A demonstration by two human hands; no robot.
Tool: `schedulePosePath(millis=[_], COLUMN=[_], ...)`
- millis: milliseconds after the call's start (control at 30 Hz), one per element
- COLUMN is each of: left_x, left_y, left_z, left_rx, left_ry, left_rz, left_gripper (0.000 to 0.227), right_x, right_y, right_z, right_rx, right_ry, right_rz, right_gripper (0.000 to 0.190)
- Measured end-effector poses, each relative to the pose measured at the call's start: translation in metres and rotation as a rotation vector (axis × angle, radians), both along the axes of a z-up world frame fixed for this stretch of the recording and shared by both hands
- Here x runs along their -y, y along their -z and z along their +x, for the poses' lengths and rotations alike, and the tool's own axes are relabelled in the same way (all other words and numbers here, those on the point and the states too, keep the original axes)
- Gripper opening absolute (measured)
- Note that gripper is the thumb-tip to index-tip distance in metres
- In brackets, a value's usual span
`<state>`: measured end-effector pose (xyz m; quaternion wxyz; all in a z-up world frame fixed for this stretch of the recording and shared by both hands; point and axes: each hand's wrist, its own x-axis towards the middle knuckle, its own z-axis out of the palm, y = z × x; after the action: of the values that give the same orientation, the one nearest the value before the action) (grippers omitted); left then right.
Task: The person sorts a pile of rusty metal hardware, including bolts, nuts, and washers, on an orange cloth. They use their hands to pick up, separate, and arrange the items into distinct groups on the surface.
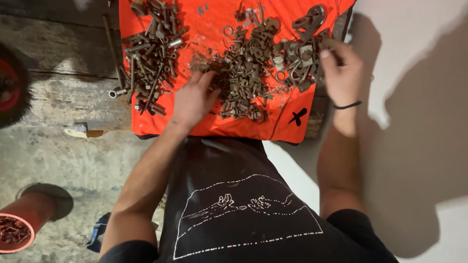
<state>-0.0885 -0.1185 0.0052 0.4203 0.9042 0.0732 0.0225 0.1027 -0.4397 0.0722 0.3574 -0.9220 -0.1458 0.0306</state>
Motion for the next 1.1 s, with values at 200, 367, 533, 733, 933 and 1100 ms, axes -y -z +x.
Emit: schedulePosePath(millis=[200,367,533,733,933,1100], left_x=[0.010,0.001,0.010,0.008,0.007,0.020], left_y=[0.011,-0.018,-0.042,-0.048,-0.031,-0.020], left_z=[0.016,0.001,-0.026,-0.028,-0.023,0.005], left_rx=[-0.007,0.004,0.051,-0.040,-0.153,-0.013], left_ry=[0.033,0.072,0.245,0.179,0.222,0.217], left_rz=[0.137,0.022,-0.119,-0.261,-0.162,-0.031], left_gripper=[0.026,0.016,0.016,0.037,0.034,0.031], right_x=[-0.072,-0.107,-0.095,-0.039,-0.005,-0.035], right_y=[-0.011,-0.007,0.022,0.048,0.031,-0.014], right_z=[-0.067,-0.131,-0.159,-0.115,-0.040,-0.050], right_rx=[0.043,-0.069,-0.058,-0.213,-0.147,-0.022], right_ry=[-0.363,-0.375,-0.380,-0.129,0.108,0.010], right_rz=[-0.004,0.088,0.083,0.174,0.316,0.173], right_gripper=[0.027,0.034,0.028,0.013,0.020,0.033])
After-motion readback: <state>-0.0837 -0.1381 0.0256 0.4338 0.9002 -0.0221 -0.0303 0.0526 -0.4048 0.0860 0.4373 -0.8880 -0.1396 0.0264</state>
